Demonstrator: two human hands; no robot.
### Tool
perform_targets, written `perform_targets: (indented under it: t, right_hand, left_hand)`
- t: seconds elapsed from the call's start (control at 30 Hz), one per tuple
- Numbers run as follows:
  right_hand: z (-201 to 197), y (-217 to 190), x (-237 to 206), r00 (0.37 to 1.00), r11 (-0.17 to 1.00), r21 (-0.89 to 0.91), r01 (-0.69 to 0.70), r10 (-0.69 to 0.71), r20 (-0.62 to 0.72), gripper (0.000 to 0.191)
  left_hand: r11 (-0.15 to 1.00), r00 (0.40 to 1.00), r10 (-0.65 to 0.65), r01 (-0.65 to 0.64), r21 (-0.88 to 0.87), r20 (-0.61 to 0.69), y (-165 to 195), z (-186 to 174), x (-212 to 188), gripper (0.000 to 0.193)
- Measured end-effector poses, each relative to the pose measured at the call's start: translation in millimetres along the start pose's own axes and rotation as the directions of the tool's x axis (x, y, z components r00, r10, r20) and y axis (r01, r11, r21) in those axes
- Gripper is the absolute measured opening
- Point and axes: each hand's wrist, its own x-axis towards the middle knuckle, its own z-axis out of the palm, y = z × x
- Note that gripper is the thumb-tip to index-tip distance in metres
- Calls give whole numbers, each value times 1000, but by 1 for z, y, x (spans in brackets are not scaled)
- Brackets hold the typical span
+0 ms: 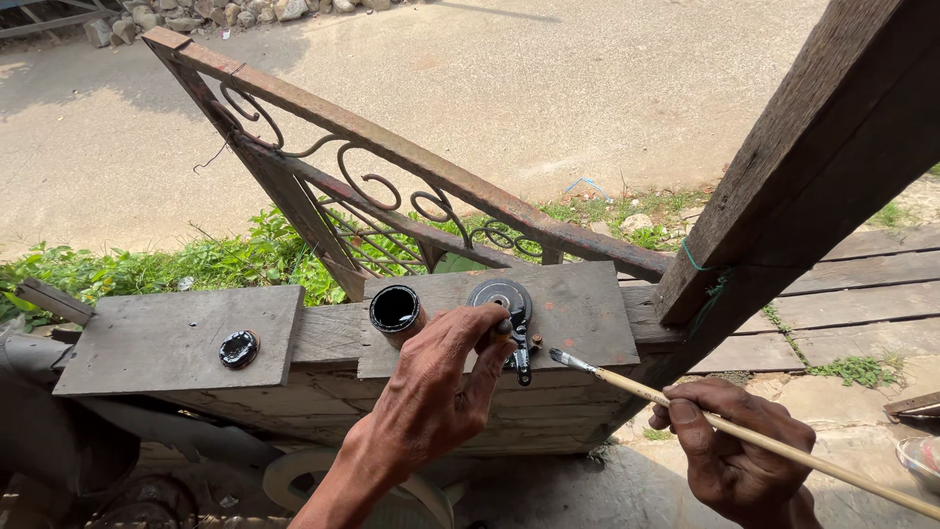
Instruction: The person paints a metal machine part with black paint using a long-handled brush, dipping the brush into a small open paint can and coating the part's surfaces while rotating it by hand. At the end the person places the lid on the paint can and presses it closed.
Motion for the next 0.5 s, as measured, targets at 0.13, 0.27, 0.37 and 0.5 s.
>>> perform_targets:
  t: [0.13,0.27,0.37,0.5]
  right_hand:
    - [6,2,2,1000,1000,-7,29,-29,8,10]
    - [8,1,4,999,999,-31,33,-32,25,9]
    - [12,0,3,998,999,16,41,-42,41,11]
    - [17,-3,0,999,997,79,15,-18,42,11]
  left_hand:
    - [998,991,4,-13,-67,-133,0,-4,-16,26]
    - [993,992,-24,9,-118,-123,3,4,-21,27]
    - [986,995,-18,1,-167,-98,4,10,-19,28]
    - [990,999,13,-19,-141,-47,4,14,-17,31]
